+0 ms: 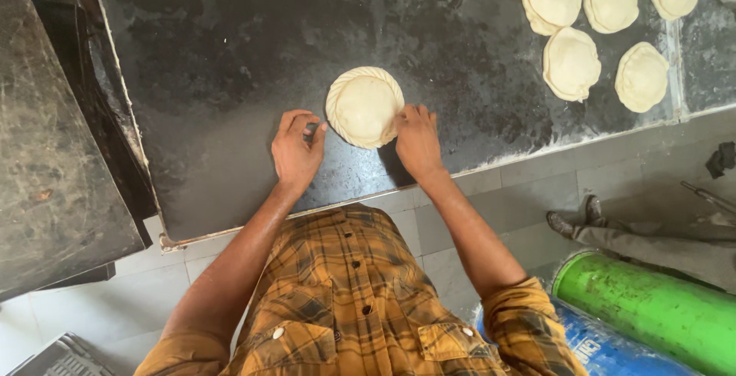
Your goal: The person shapes rounds of dough by hand on a flat work surface, pinches the edges of several dough pieces to create a decorative pattern, and moves a large metal tray containing shaped dough.
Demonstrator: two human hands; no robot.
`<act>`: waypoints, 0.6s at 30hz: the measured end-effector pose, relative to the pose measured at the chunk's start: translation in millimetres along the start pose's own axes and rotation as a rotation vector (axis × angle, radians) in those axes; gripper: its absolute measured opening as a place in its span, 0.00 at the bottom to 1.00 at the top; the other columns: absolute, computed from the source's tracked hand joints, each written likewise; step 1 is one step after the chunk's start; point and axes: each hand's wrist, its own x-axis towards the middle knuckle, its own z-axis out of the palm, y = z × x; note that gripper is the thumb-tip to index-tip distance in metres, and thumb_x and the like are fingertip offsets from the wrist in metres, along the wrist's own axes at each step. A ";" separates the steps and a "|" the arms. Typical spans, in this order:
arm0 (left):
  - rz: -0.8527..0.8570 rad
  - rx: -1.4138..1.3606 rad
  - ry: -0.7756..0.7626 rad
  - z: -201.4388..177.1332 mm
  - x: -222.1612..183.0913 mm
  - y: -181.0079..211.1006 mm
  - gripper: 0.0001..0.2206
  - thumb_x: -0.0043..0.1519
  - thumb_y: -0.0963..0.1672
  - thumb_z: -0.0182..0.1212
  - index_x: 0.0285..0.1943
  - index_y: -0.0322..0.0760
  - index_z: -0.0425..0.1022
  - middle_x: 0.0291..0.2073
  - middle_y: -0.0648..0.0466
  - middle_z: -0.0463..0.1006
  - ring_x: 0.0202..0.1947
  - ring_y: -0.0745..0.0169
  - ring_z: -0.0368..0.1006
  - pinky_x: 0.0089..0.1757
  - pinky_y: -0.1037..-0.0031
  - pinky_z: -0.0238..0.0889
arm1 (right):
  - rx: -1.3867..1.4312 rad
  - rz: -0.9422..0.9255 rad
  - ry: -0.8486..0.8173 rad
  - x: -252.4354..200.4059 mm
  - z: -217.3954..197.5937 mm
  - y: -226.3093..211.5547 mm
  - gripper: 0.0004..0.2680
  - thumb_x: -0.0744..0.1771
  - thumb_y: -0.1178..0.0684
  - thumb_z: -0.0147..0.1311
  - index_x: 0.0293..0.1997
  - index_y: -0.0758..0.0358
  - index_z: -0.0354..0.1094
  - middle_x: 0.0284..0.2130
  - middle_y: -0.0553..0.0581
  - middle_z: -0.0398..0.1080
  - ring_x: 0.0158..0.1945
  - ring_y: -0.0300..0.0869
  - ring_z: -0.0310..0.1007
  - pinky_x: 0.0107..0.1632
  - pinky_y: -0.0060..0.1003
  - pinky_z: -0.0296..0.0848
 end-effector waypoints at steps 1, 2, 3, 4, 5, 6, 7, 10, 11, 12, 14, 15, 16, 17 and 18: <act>0.002 -0.001 -0.002 0.3 -0.3 0.1 0.07 0.61 0.42 0.69 0.43 0.33 0.79 0.49 0.50 0.77 0.30 0.60 0.77 0.31 0.70 0.71 | 0.040 0.013 -0.028 0.2 -3.4 2.7 0.06 0.58 0.65 0.58 0.29 0.60 0.78 0.34 0.56 0.73 0.37 0.52 0.76 0.39 0.45 0.72; 0.003 -0.002 -0.004 0.3 -0.7 0.3 0.07 0.61 0.42 0.69 0.43 0.33 0.79 0.49 0.50 0.77 0.30 0.60 0.77 0.31 0.70 0.71 | 0.080 0.026 -0.055 -1.3 -4.6 7.6 0.07 0.58 0.66 0.56 0.30 0.58 0.78 0.35 0.56 0.73 0.38 0.52 0.76 0.40 0.45 0.72; 0.003 -0.001 0.000 -0.4 -0.8 0.2 0.07 0.61 0.42 0.69 0.43 0.33 0.79 0.49 0.50 0.77 0.31 0.60 0.77 0.31 0.70 0.71 | 0.271 0.139 -0.014 -1.5 -3.6 17.0 0.07 0.61 0.65 0.55 0.33 0.61 0.79 0.37 0.58 0.74 0.37 0.49 0.76 0.39 0.42 0.72; -0.004 0.001 -0.002 -1.0 -1.5 0.7 0.07 0.61 0.42 0.69 0.43 0.33 0.79 0.49 0.50 0.77 0.31 0.60 0.77 0.31 0.70 0.71 | 0.462 0.251 0.027 -2.2 -2.0 29.6 0.07 0.63 0.65 0.54 0.37 0.63 0.79 0.39 0.60 0.75 0.36 0.47 0.76 0.38 0.38 0.72; -0.008 0.003 -0.001 -1.2 -0.8 1.6 0.07 0.61 0.42 0.69 0.43 0.33 0.79 0.49 0.50 0.77 0.31 0.59 0.77 0.31 0.70 0.70 | 0.652 0.361 0.070 -3.0 2.2 40.2 0.07 0.66 0.65 0.53 0.40 0.65 0.79 0.41 0.62 0.75 0.35 0.44 0.76 0.36 0.35 0.72; -0.012 0.004 0.000 -1.6 0.6 2.4 0.07 0.61 0.42 0.69 0.43 0.33 0.79 0.49 0.50 0.77 0.31 0.59 0.77 0.31 0.70 0.70 | 0.701 0.507 -0.003 -6.4 8.9 45.1 0.05 0.66 0.62 0.56 0.41 0.66 0.79 0.38 0.60 0.77 0.34 0.42 0.77 0.36 0.34 0.72; -0.011 -0.004 0.002 -1.7 1.2 3.1 0.07 0.61 0.42 0.69 0.43 0.33 0.79 0.49 0.50 0.77 0.31 0.59 0.77 0.31 0.70 0.71 | 0.747 0.654 -0.081 -11.8 15.4 47.7 0.04 0.66 0.59 0.59 0.41 0.66 0.78 0.35 0.58 0.78 0.33 0.40 0.77 0.35 0.33 0.73; -0.010 -0.020 -0.003 -2.1 0.7 4.2 0.07 0.62 0.42 0.69 0.43 0.32 0.79 0.49 0.50 0.77 0.31 0.60 0.77 0.31 0.71 0.71 | 0.770 0.814 -0.118 -25.1 34.8 40.7 0.07 0.64 0.55 0.66 0.40 0.68 0.78 0.30 0.57 0.79 0.31 0.36 0.77 0.35 0.32 0.73; -0.010 -0.019 -0.006 -2.8 0.3 4.3 0.07 0.62 0.42 0.68 0.43 0.32 0.78 0.48 0.50 0.77 0.31 0.60 0.77 0.31 0.71 0.71 | 0.763 0.818 -0.098 -25.2 40.1 34.4 0.08 0.63 0.54 0.68 0.39 0.68 0.78 0.28 0.57 0.79 0.30 0.36 0.76 0.36 0.32 0.74; -0.010 -0.018 -0.008 -3.1 0.0 4.5 0.07 0.62 0.42 0.68 0.44 0.32 0.78 0.48 0.50 0.77 0.32 0.60 0.77 0.31 0.71 0.72 | 0.756 0.800 -0.075 -22.2 42.3 31.8 0.07 0.63 0.55 0.67 0.38 0.69 0.78 0.28 0.58 0.79 0.30 0.38 0.77 0.36 0.33 0.74; -0.001 -0.009 -0.009 -3.4 -0.1 4.6 0.07 0.62 0.42 0.68 0.43 0.32 0.78 0.48 0.51 0.77 0.32 0.60 0.77 0.31 0.71 0.71 | 0.743 0.773 -0.026 -14.5 40.9 28.0 0.06 0.62 0.57 0.67 0.35 0.70 0.78 0.27 0.59 0.79 0.30 0.42 0.78 0.35 0.35 0.74; 0.003 -0.006 -0.007 -2.9 0.1 4.8 0.07 0.62 0.42 0.68 0.43 0.32 0.78 0.48 0.51 0.77 0.32 0.60 0.77 0.32 0.71 0.71 | 0.660 0.654 -0.054 -10.1 36.8 27.7 0.05 0.62 0.59 0.65 0.35 0.70 0.78 0.29 0.61 0.78 0.31 0.45 0.78 0.36 0.37 0.74; -0.002 -0.007 -0.009 -2.6 0.3 4.9 0.07 0.62 0.42 0.68 0.43 0.32 0.78 0.48 0.51 0.77 0.32 0.60 0.77 0.31 0.71 0.71 | 0.576 0.535 -0.081 -5.5 31.9 27.2 0.04 0.63 0.60 0.63 0.35 0.70 0.78 0.30 0.63 0.78 0.32 0.48 0.78 0.37 0.39 0.74; -0.007 -0.009 -0.011 -2.3 0.4 4.8 0.07 0.62 0.42 0.68 0.43 0.32 0.78 0.48 0.51 0.77 0.32 0.60 0.78 0.31 0.71 0.71 | 0.493 0.416 -0.108 -1.6 26.2 25.7 0.03 0.63 0.62 0.61 0.35 0.70 0.78 0.32 0.65 0.77 0.33 0.51 0.79 0.37 0.41 0.74; -0.013 -0.010 -0.013 -2.3 0.4 4.5 0.07 0.62 0.42 0.68 0.43 0.32 0.78 0.48 0.51 0.77 0.32 0.60 0.78 0.31 0.71 0.72 | 0.371 0.306 -0.158 0.5 20.4 21.6 0.01 0.63 0.62 0.61 0.33 0.69 0.77 0.32 0.65 0.76 0.36 0.53 0.78 0.41 0.44 0.74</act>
